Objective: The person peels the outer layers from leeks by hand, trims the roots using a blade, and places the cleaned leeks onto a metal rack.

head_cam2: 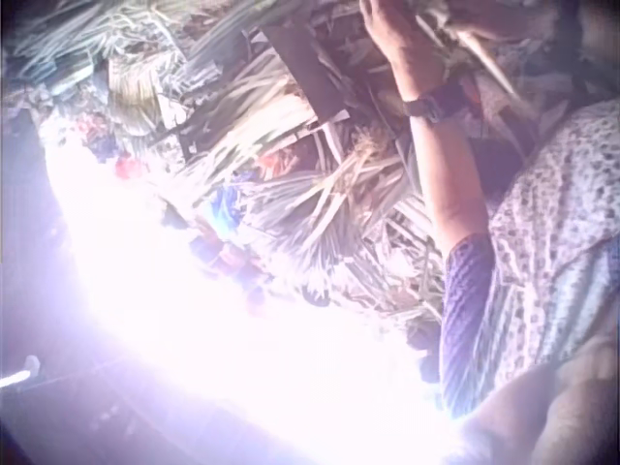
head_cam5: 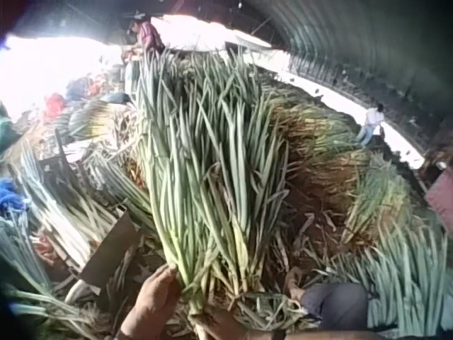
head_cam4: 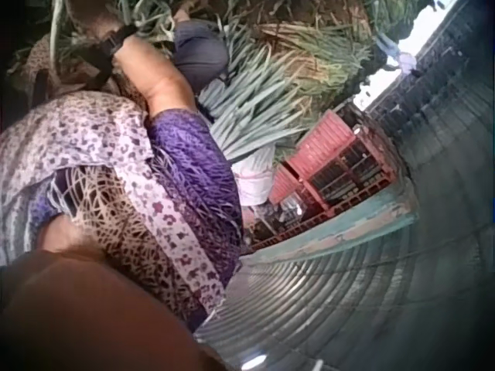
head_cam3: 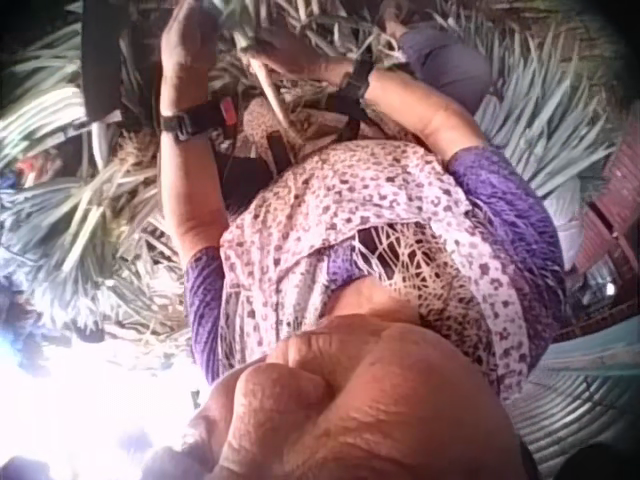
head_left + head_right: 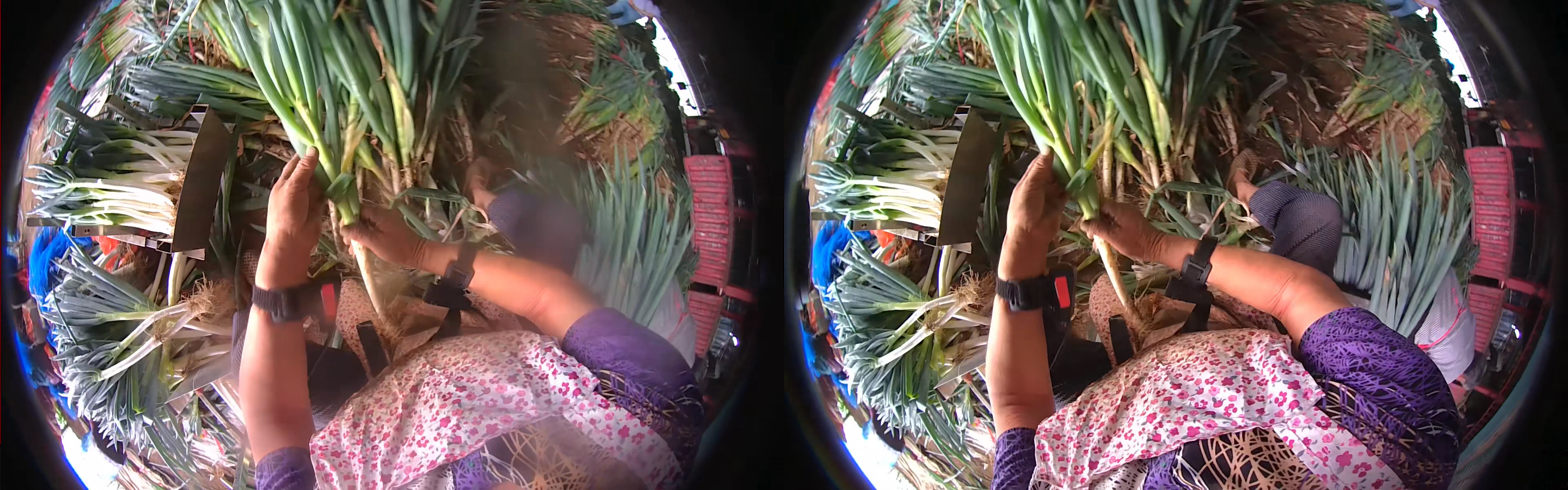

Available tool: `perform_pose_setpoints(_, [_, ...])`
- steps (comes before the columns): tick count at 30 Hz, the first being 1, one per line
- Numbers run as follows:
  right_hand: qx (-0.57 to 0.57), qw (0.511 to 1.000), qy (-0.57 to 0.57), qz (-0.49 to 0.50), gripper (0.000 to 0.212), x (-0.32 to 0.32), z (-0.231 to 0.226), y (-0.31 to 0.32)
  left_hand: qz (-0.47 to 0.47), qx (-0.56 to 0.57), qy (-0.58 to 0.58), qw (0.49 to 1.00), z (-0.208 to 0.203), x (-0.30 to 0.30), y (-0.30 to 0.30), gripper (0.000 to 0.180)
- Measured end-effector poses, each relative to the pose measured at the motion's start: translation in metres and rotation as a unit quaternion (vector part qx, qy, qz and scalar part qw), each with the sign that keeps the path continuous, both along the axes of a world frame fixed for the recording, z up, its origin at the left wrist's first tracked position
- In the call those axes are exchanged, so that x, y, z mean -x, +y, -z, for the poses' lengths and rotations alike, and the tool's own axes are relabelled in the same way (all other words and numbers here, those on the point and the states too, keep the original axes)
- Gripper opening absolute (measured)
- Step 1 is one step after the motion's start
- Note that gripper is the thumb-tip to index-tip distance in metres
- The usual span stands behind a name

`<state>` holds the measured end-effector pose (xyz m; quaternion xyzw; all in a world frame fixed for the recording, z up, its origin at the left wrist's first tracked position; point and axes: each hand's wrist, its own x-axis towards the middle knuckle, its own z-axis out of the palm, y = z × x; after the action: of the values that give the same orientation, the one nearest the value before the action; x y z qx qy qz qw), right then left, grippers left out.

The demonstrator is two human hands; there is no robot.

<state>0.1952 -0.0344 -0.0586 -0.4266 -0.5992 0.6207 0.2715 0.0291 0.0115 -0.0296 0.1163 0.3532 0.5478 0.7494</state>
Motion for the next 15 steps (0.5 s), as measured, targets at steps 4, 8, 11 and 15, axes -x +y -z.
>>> perform_pose_setpoints(4, [-0.113, 0.991, -0.070, -0.004, 0.027, -0.005, -0.030, -0.018, -0.005, -0.006, -0.021, 1.000, -0.011, -0.024, -0.018, 0.035])
perform_pose_setpoints(8, [-0.019, 0.999, 0.018, 0.042, 0.038, -0.012, -0.060, -0.020, -0.057, -0.095, 0.037, 0.993, -0.035, -0.024, -0.024, 0.028])
perform_pose_setpoints(11, [0.013, 0.993, 0.092, 0.071, 0.050, -0.019, -0.062, -0.026, -0.093, -0.172, 0.091, 0.976, -0.033, -0.007, -0.018, 0.028])
perform_pose_setpoints(15, [0.028, 0.993, 0.099, 0.060, 0.049, -0.027, -0.054, -0.025, -0.046, -0.116, -0.076, 0.989, -0.036, -0.013, -0.021, 0.039])
